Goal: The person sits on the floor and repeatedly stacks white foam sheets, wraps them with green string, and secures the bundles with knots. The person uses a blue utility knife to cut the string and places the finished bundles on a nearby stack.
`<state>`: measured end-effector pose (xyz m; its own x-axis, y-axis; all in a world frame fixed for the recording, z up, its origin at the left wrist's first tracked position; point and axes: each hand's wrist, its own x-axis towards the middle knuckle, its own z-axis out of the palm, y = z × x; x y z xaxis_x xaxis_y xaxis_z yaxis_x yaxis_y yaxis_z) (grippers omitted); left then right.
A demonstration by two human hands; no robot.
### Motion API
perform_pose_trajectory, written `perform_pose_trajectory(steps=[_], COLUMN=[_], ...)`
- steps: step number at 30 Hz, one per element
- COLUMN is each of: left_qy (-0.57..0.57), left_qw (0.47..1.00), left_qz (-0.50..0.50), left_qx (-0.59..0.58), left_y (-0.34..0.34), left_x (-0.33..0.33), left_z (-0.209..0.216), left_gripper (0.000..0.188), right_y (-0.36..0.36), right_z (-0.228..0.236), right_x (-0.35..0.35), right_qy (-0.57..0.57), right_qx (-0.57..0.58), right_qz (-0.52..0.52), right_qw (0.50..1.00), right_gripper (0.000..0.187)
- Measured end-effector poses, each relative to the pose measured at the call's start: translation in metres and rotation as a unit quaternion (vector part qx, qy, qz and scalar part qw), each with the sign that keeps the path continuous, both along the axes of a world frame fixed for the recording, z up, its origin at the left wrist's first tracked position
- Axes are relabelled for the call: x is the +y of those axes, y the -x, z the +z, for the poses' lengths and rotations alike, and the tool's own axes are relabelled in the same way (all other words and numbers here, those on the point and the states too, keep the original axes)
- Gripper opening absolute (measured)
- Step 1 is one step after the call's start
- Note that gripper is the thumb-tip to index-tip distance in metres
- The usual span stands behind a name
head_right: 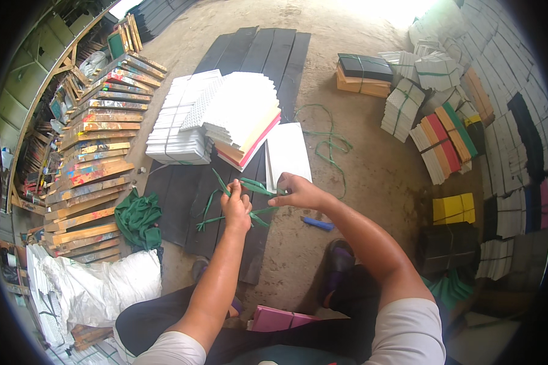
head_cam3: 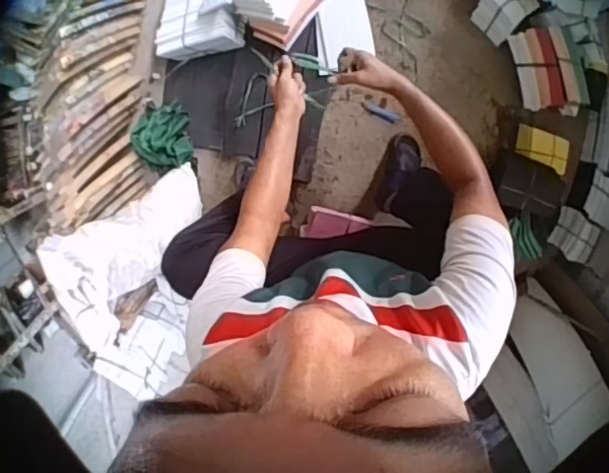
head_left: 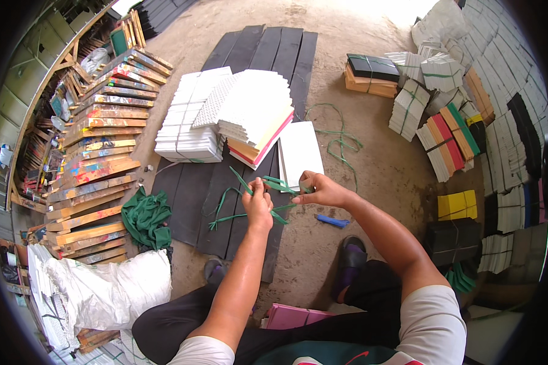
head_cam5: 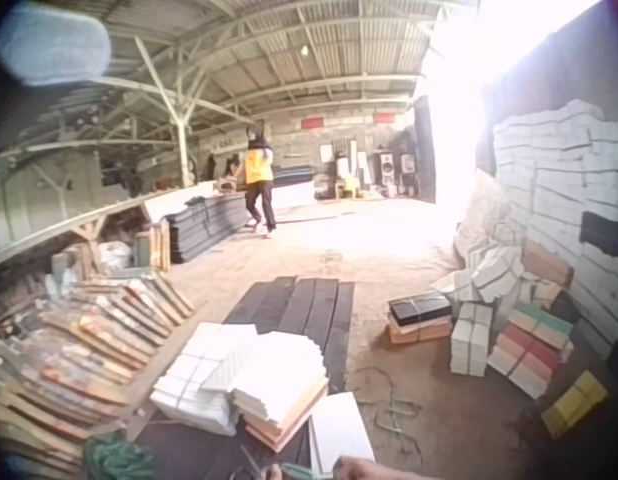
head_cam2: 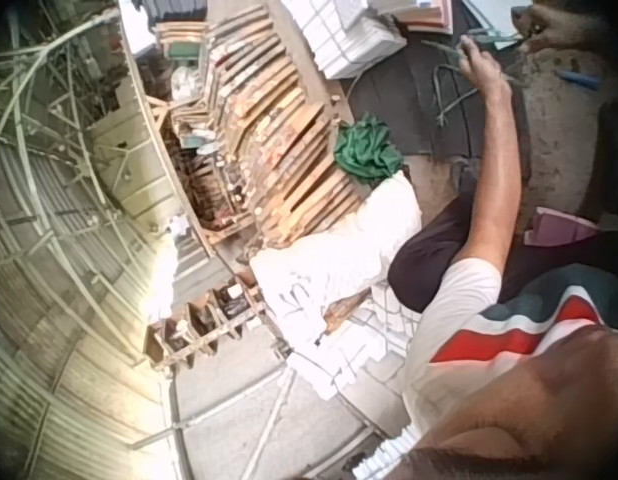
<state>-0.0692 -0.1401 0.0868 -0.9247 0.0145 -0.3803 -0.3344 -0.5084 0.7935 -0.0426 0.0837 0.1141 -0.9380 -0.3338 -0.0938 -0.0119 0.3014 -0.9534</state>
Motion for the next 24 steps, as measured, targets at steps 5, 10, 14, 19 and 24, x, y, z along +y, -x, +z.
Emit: perform_pose_trajectory(steps=[5,10,14,19,24], left_qy=[0.03,0.088,0.171,0.282,0.736], left_qw=[1.0,0.987,0.957,0.938,0.671], left_qz=[-0.007,-0.124,-0.139,-0.091,-0.051], left_qx=[-0.002,0.057,0.19,0.18,0.075], left_y=[0.011,0.005,-0.004,0.004,0.002], left_x=[-0.016,-0.017,-0.001,-0.011,-0.028], left_z=[0.003,-0.019,-0.018,-0.024,-0.058], left_gripper=[0.026,0.022,0.044,0.049,0.084], right_y=[0.005,0.017,0.015,0.014,0.006], right_z=[0.009,-0.004,-0.007,-0.004,-0.046], right_x=[0.015,0.037,0.069,0.065,-0.018], right_qy=[0.267,0.183,0.174,-0.1,-0.171], right_qx=[-0.146,-0.151,-0.196,-0.064,-0.162], right_qz=[-0.117,-0.312,-0.396,-0.15,-0.073], right_qw=[0.945,0.92,0.88,0.982,0.969], right_gripper=[0.042,0.052,0.053,0.028,0.049])
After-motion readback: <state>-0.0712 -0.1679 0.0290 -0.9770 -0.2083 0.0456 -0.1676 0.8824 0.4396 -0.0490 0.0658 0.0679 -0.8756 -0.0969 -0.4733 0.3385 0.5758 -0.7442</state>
